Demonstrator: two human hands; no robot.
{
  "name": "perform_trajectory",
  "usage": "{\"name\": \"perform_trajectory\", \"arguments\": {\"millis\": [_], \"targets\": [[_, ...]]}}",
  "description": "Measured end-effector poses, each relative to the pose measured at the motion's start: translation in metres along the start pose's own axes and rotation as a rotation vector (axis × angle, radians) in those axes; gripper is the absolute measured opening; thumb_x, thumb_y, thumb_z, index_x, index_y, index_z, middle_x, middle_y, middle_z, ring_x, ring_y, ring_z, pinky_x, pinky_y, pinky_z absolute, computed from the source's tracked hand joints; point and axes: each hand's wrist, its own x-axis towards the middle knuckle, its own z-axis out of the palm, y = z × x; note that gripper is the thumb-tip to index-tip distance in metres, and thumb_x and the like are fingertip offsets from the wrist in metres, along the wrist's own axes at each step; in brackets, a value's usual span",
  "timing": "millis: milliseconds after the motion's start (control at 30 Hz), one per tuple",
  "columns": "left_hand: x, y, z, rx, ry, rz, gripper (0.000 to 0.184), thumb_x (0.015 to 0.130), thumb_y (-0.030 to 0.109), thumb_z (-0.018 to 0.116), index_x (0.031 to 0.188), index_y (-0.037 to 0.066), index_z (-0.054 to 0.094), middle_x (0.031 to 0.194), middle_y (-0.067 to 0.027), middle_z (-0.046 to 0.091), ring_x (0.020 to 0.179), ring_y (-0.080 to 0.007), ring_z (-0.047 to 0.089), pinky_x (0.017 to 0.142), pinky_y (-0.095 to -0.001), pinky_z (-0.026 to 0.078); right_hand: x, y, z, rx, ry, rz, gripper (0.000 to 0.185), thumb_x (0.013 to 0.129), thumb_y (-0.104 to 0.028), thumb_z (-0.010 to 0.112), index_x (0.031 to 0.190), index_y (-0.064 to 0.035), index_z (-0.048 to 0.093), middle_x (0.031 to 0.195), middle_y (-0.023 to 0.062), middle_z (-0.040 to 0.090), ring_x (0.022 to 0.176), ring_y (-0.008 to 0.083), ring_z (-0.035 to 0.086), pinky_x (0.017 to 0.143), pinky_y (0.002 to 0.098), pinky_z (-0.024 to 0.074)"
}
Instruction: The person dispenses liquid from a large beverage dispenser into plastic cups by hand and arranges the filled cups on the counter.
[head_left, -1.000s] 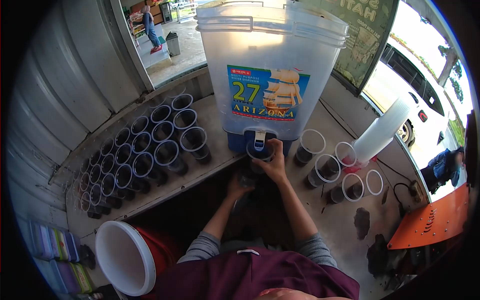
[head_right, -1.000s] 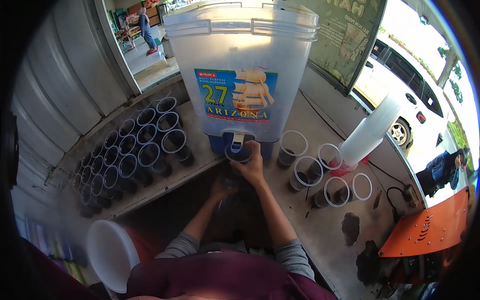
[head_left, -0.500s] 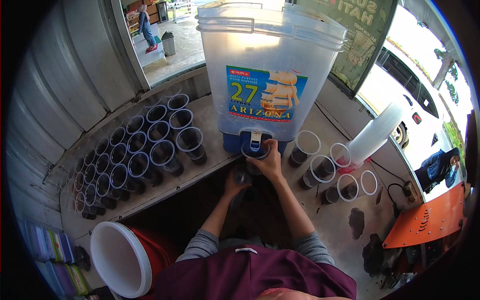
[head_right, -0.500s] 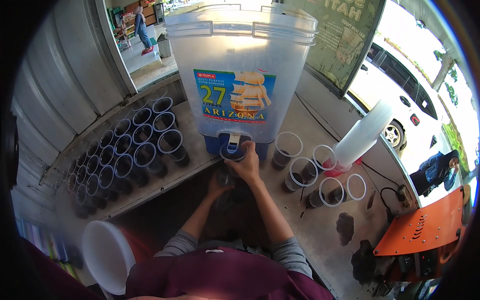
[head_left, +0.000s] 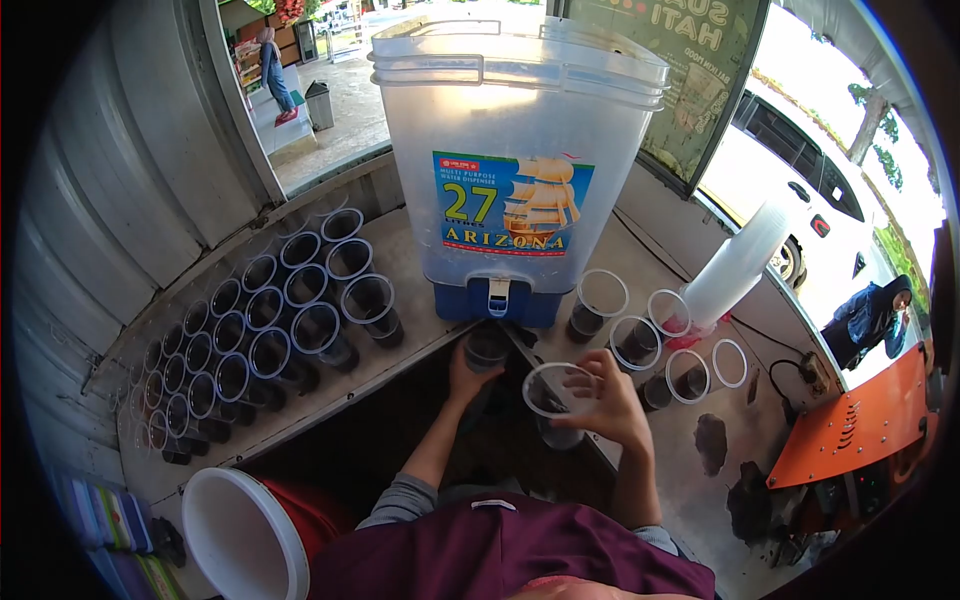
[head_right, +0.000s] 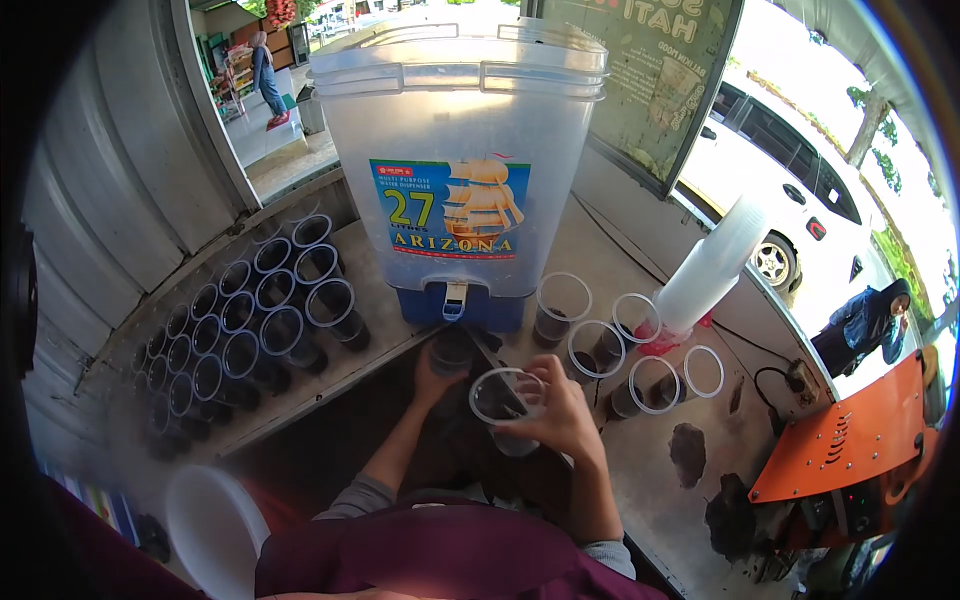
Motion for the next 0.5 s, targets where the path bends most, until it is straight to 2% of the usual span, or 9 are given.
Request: {"name": "perform_trajectory", "arguments": {"millis": [100,133,200,267,300,367,400,467,500], "targets": [[0.001,0.016,0.003,-0.047,0.055,0.011,0.082,0.052,0.022,0.084,0.120,0.003,0.042,0.112,-0.0130,0.053,0.106,-0.0247,0.051,0.091,-0.0358,0.039,-0.057,-0.007,-0.041,0.336,0.022,-0.049,0.087,0.040,-0.007,0.087,0.110,-0.0055,0.035,0.109,0.0136,0.055,0.098,0.0243,0.057,0.081,0.0333,0.0475],[0.003,0.022,0.003,-0.050,0.044,0.005,0.082,0.052,0.022,0.084,0.120,0.003,0.042,0.112,-0.0130,0.053,0.106,-0.0247,0.051,0.091,-0.0358,0.039,-0.075,-0.015,-0.053,0.392,0.065,-0.096,0.085,0.043,-0.006,0.086,0.112,-0.0036,0.036,0.111,0.0136,0.052,0.101,0.0238,0.056,0.082,0.0333,0.0462],[0.008,0.035,0.003,-0.070,0.058,0.019,0.083,0.053,0.024,0.084,0.120,0.002,0.041,0.112,-0.0133,0.052,0.106,-0.0250,0.051,0.090,-0.0355,0.039,-0.108,-0.018,-0.074,0.334,0.252,-0.104,0.090,0.040,-0.012,0.088,0.112,-0.0037,0.034,0.110,0.0147,0.053,0.102,0.0257,0.055,0.084,0.0334,0.0447],[0.011,0.048,0.006,-0.108,0.064,0.024,0.084,0.053,0.026,0.084,0.120,0.002,0.041,0.112,-0.0137,0.052,0.106,-0.0254,0.051,0.090,-0.0357,0.039,-0.135,-0.022,-0.084,0.231,0.516,-0.114,0.086,0.042,-0.011,0.086,0.111,-0.0052,0.035,0.111,0.0133,0.052,0.105,0.0256,0.053,0.089,0.0365,0.0408],[0.012,0.054,0.011,-0.139,0.089,0.033,0.085,0.053,0.028,0.084,0.120,0.001,0.041,0.112,-0.0140,0.052,0.105,-0.0258,0.051,0.090,-0.0358,0.039,-0.146,-0.023,-0.087,0.216,0.557,-0.098,0.086,0.042,-0.011,0.086,0.111,-0.0052,0.035,0.111,0.0133,0.052,0.105,0.0256,0.053,0.089,0.0365,0.0408],[0.018,0.063,0.014,-0.069,0.085,0.090,0.085,0.053,0.029,0.084,0.121,0.001,0.040,0.112,-0.0143,0.052,0.105,-0.0261,0.051,0.089,-0.0359,0.039,-0.158,-0.021,-0.093,0.019,0.828,-0.068,0.076,0.048,-0.005,0.080,0.110,-0.0075,0.036,0.112,0.0126,0.049,0.108,0.0255,0.050,0.094,0.0400,0.0353],[0.021,0.065,0.015,0.030,0.134,0.151,0.086,0.053,0.031,0.084,0.121,0.000,0.040,0.113,-0.0146,0.051,0.105,-0.0263,0.050,0.089,-0.0360,0.039,-0.160,-0.016,-0.096,0.014,0.853,-0.059,0.076,0.048,-0.005,0.080,0.110,-0.0075,0.036,0.112,0.0126,0.049,0.108,0.0255,0.050,0.094,0.0400,0.0353],[0.024,0.063,0.018,0.034,0.138,0.158,0.087,0.053,0.033,0.084,0.121,0.000,0.039,0.114,-0.0151,0.050,0.105,-0.0265,0.050,0.090,-0.0361,0.038,-0.152,0.003,-0.102,-0.136,1.135,0.035,0.071,0.051,0.000,0.075,0.110,-0.0088,0.037,0.114,0.0125,0.047,0.110,0.0252,0.047,0.097,0.0418,0.0320],[0.025,0.065,0.019,0.034,0.129,0.163,0.087,0.054,0.032,0.084,0.121,0.000,0.039,0.114,-0.0152,0.049,0.106,-0.0264,0.049,0.090,-0.0360,0.038,-0.149,0.020,-0.108,-0.184,1.194,0.027,0.068,0.054,0.003,0.074,0.110,-0.0082,0.036,0.114,0.0133,0.046,0.109,0.0261,0.048,0.096,0.0416,0.0328]]}}
